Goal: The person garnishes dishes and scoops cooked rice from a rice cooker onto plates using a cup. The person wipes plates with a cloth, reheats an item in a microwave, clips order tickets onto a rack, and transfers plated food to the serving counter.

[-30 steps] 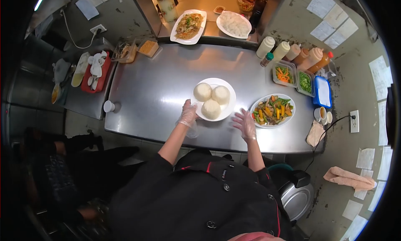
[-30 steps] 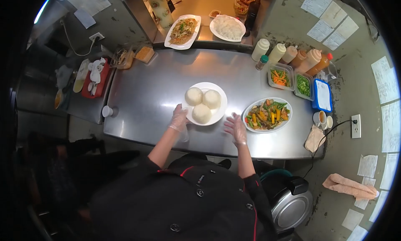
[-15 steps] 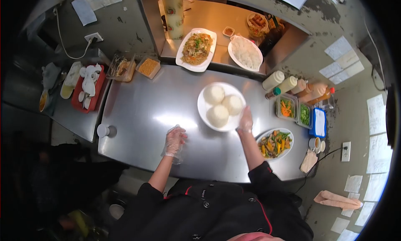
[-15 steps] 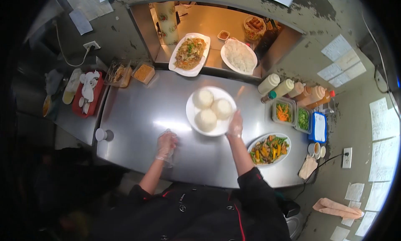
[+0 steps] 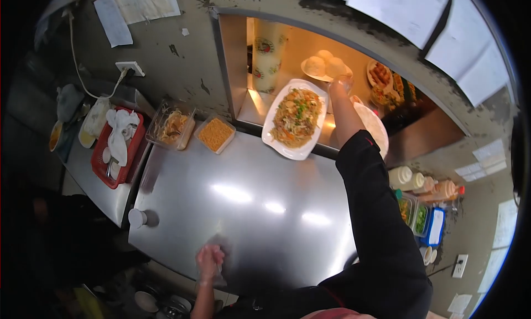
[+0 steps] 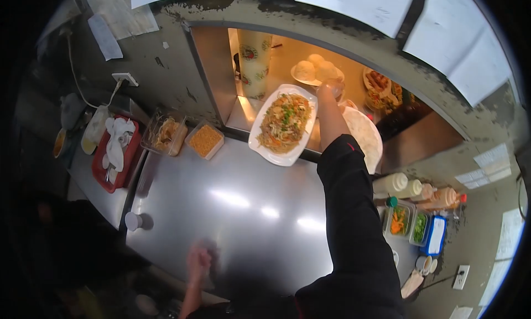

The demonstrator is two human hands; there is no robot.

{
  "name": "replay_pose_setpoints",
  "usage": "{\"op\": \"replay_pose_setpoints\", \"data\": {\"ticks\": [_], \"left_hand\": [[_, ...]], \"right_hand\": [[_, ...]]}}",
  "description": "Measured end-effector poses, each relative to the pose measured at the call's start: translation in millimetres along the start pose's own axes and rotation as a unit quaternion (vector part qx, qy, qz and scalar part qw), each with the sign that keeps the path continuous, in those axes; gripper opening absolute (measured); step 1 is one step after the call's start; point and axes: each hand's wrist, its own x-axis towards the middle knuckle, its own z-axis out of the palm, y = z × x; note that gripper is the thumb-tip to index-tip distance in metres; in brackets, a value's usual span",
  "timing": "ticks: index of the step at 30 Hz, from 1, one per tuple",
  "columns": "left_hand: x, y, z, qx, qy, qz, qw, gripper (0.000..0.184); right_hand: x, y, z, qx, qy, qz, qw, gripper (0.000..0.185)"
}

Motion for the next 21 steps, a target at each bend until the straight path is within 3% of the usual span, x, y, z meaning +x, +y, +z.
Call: {"op": "replay_pose_setpoints", "data": {"ticks": [5, 11, 15, 17, 21], "left_hand": [[-28, 9, -22, -0.008, 0.090, -0.002, 0.996, 0.043], [-32, 18, 5, -0.075, 0.118, -0.012, 0.990, 0.044], [-26, 20, 18, -0.089, 0.057, 0.037, 0.994, 0.041], [-27, 29, 27, -0.075, 0.041, 0.056, 0.995, 0.039], [-31, 37, 34, 0.003, -0.045, 0.044, 0.998, 0.036]], "right_hand": [[2, 10, 19, 0.037, -0.089, 0.046, 0.994, 0.036], [-1, 2, 1, 0.077, -0.217, 0.117, 0.966, 0.030], [-16, -38, -32, 0.147, -0.313, 0.117, 0.931, 0.028], [-67, -79, -88, 0.150, -0.405, 0.075, 0.899, 0.027], [-201, -169, -276, -0.057, -0.505, 0.014, 0.861, 0.024]]}}
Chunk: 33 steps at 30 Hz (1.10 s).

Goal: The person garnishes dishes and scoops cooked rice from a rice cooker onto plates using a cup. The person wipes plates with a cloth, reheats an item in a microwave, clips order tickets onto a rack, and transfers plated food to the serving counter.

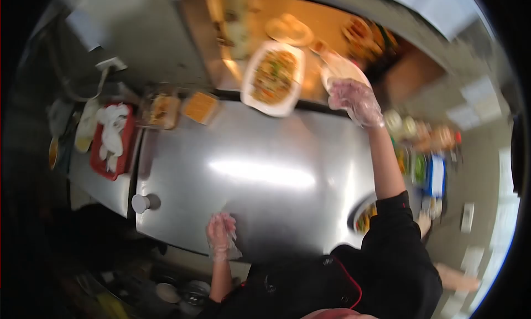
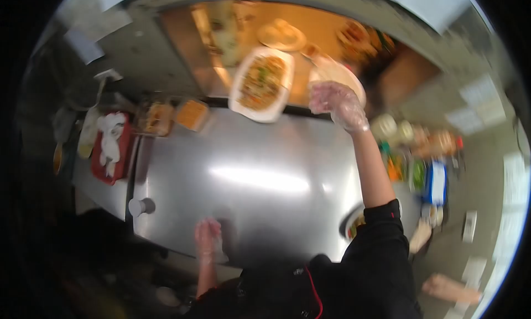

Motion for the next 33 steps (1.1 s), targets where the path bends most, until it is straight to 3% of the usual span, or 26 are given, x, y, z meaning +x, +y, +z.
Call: {"op": "replay_pose_setpoints", "data": {"ticks": [1, 4, 5, 7, 8, 9, 11, 13, 17, 19, 22, 23, 24, 28, 29, 33], "left_hand": [[-2, 0, 4, 0.015, -0.033, -0.007, 0.999, 0.035], [-18, -18, 17, 0.052, -0.129, -0.029, 0.990, 0.034], [-22, -24, 25, 0.058, -0.155, -0.030, 0.986, 0.033], [-37, -34, 47, 0.094, -0.207, -0.100, 0.969, 0.033], [-46, -40, 61, 0.110, -0.225, -0.133, 0.959, 0.033], [-55, -45, 77, 0.127, -0.261, -0.159, 0.944, 0.034], [-71, -55, 114, 0.156, -0.323, -0.202, 0.911, 0.035], [-93, -72, 145, 0.135, -0.379, -0.239, 0.884, 0.039], [-131, -108, 193, 0.149, -0.452, -0.314, 0.821, 0.049], [-142, -134, 201, 0.125, -0.447, -0.332, 0.821, 0.053], [-160, -153, 201, 0.095, -0.418, -0.333, 0.840, 0.059], [-167, -155, 199, 0.083, -0.400, -0.327, 0.852, 0.060], [-173, -155, 197, 0.082, -0.379, -0.329, 0.861, 0.063], [-194, -160, 191, 0.021, -0.309, -0.336, 0.890, 0.072], [-195, -165, 187, -0.007, -0.294, -0.333, 0.896, 0.074], [-208, -186, 193, -0.040, -0.258, -0.244, 0.934, 0.076]], "right_hand": [[-52, -10, -12, -0.058, -0.002, 0.027, 0.998, 0.025], [-209, -28, -79, -0.264, 0.171, 0.061, 0.947, 0.028], [-257, -22, -108, -0.327, 0.249, 0.100, 0.906, 0.025], [-350, 0, -172, -0.564, 0.320, 0.227, 0.727, 0.019], [-393, 19, -205, -0.603, 0.305, 0.302, 0.672, 0.017], [-430, 47, -233, -0.589, 0.326, 0.378, 0.636, 0.015], [-461, 72, -251, -0.643, 0.264, 0.366, 0.619, 0.021], [-488, 167, -321, -0.556, 0.303, 0.235, 0.738, 0.035], [-422, 184, -302, -0.257, 0.361, 0.193, 0.875, 0.052], [-407, 197, -312, -0.367, 0.254, 0.243, 0.861, 0.054], [-404, 166, -273, -0.341, 0.226, 0.304, 0.860, 0.058], [-422, 241, -318, -0.494, 0.220, 0.116, 0.833, 0.060], [-423, 191, -283, -0.267, 0.187, 0.304, 0.895, 0.071], [-469, 213, -214, 0.005, 0.146, 0.215, 0.966, 0.070], [-473, 220, -189, 0.111, 0.184, 0.206, 0.955, 0.071], [-477, 220, -122, 0.308, 0.250, 0.268, 0.878, 0.067]]}}
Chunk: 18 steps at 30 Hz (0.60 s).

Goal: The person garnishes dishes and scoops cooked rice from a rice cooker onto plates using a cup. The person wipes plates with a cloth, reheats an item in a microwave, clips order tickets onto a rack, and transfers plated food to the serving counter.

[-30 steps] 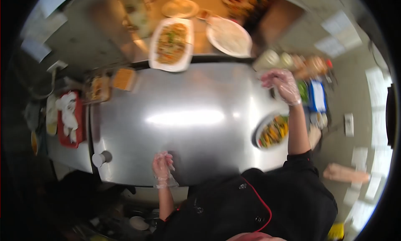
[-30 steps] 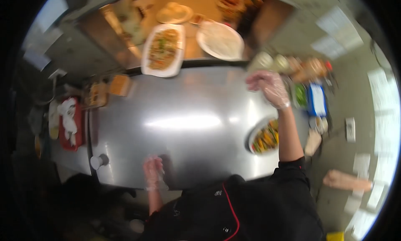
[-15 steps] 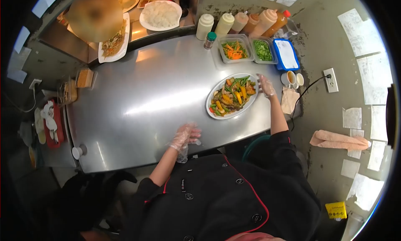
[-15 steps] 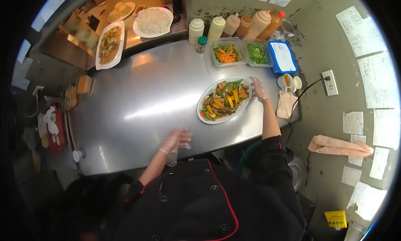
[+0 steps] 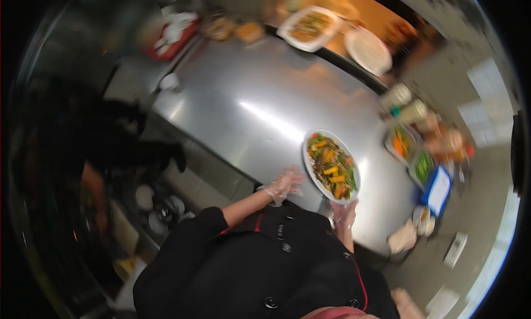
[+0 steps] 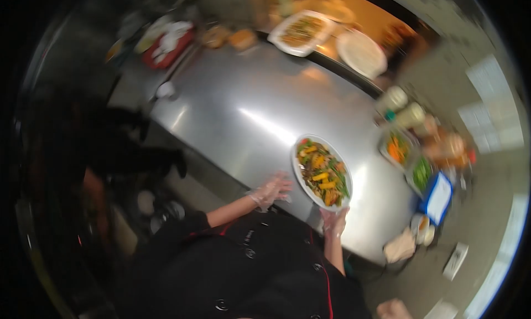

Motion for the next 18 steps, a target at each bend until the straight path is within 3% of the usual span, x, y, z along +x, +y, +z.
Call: {"op": "replay_pose_setpoints", "data": {"ticks": [2, 6, 7, 10, 12, 16, 18], "left_hand": [[7, -2, -14, -0.019, 0.007, 0.033, 0.999, 0.076], [-22, 10, -5, -0.049, 0.079, 0.071, 0.993, 0.077], [-39, -40, 56, -0.059, 0.128, 0.105, 0.984, 0.077], [-78, -82, 64, -0.109, 0.194, 0.176, 0.959, 0.077], [-107, -102, 63, -0.154, 0.252, 0.215, 0.931, 0.076], [-167, -126, 38, -0.219, 0.348, 0.231, 0.882, 0.070], [-198, -146, 16, -0.264, 0.369, 0.258, 0.853, 0.064]], "right_hand": [[5, 25, 39, 0.112, -0.022, -0.015, 0.993, 0.063], [23, 21, 93, 0.117, 0.012, 0.073, 0.990, 0.059], [34, -6, 32, 0.115, -0.016, 0.125, 0.985, 0.058], [86, -2, 22, 0.180, -0.072, 0.224, 0.955, 0.058], [109, -2, 28, 0.167, -0.169, 0.232, 0.943, 0.050], [107, -1, 79, 0.137, -0.165, 0.251, 0.944, 0.063], [96, 9, 99, 0.079, -0.226, 0.318, 0.918, 0.054]]}}
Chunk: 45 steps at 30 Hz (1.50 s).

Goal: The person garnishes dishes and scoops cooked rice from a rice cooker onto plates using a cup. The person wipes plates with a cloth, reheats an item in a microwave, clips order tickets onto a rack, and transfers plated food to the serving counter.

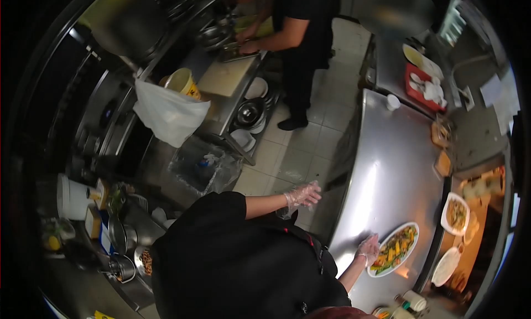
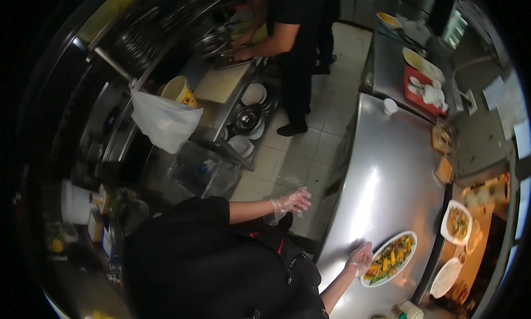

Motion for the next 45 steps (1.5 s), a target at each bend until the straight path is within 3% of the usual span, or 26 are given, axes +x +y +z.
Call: {"op": "replay_pose_setpoints", "data": {"ticks": [2, 4, 6, 9, 12, 15, 17, 19, 22, 25, 28, 29, 32, 34, 37, 38, 39, 42, 43, 44, 45], "left_hand": [[-5, -6, -43, -0.039, 0.029, 0.030, 0.998, 0.058], [-3, -12, -87, -0.077, 0.057, 0.069, 0.993, 0.053], [-16, -3, -105, -0.107, 0.122, 0.063, 0.985, 0.038], [-35, 14, -134, -0.158, 0.181, 0.050, 0.969, 0.027], [-51, 24, -173, -0.178, 0.193, 0.083, 0.961, 0.027], [-60, 23, -216, -0.138, 0.240, 0.159, 0.948, 0.025], [-46, 7, -264, 0.141, 0.317, 0.207, 0.915, 0.023], [-79, 55, -252, -0.049, 0.351, 0.118, 0.928, 0.021], [-74, 80, -253, -0.347, 0.360, 0.144, 0.854, 0.025], [-80, 109, -242, -0.447, 0.330, 0.201, 0.807, 0.045], [-80, 116, -236, -0.492, 0.284, 0.264, 0.780, 0.056], [-81, 118, -238, -0.509, 0.265, 0.276, 0.771, 0.057], [-84, 116, -233, -0.488, 0.155, 0.336, 0.791, 0.058], [-73, 114, -226, -0.469, 0.087, 0.347, 0.807, 0.058], [-55, 127, -196, -0.490, 0.127, 0.298, 0.809, 0.052], [-44, 124, -196, -0.488, 0.134, 0.261, 0.822, 0.047], [-29, 115, -200, -0.484, 0.144, 0.228, 0.832, 0.041], [28, 87, -211, -0.470, 0.186, 0.146, 0.851, 0.026], [39, 84, -208, -0.466, 0.203, 0.126, 0.852, 0.022], [42, 90, -199, -0.458, 0.196, 0.107, 0.861, 0.015], [39, 98, -191, -0.447, 0.190, 0.088, 0.870, 0.010]], "right_hand": [[-2, 22, 20, -0.078, -0.017, 0.090, 0.993, 0.048], [-30, 85, 67, -0.222, 0.022, 0.075, 0.972, 0.040], [-42, 133, 84, -0.401, -0.048, 0.112, 0.908, 0.039], [-32, 215, 86, -0.478, -0.080, 0.210, 0.849, 0.033], [-32, 301, 90, -0.531, -0.127, 0.286, 0.788, 0.022], [-40, 380, 103, -0.657, -0.210, 0.302, 0.658, 0.025], [-49, 428, 119, -0.750, -0.338, 0.244, 0.513, 0.027], [-71, 466, 146, -0.810, -0.482, 0.129, 0.309, 0.029], [-92, 506, 170, -0.736, -0.651, 0.093, 0.163, 0.035], [-108, 535, 167, -0.661, -0.726, 0.121, 0.146, 0.033], [-103, 549, 146, -0.674, -0.732, -0.012, 0.102, 0.026], [-95, 549, 135, -0.678, -0.723, -0.036, 0.127, 0.018], [-89, 553, 132, -0.605, -0.768, 0.049, 0.203, 0.015], [-97, 541, 146, -0.614, -0.755, 0.100, 0.205, 0.012], [-87, 516, 168, -0.634, -0.741, 0.123, 0.186, 0.011], [-79, 508, 176, -0.640, -0.739, 0.127, 0.168, 0.012], [-71, 496, 193, -0.662, -0.725, 0.164, 0.098, 0.018], [40, 443, 233, -0.743, -0.669, -0.007, 0.002, 0.034], [60, 424, 269, -0.860, -0.510, -0.018, 0.002, 0.036], [84, 402, 300, -0.875, -0.447, -0.171, -0.071, 0.040], [126, 390, 329, -0.907, -0.356, -0.174, -0.141, 0.046]]}}
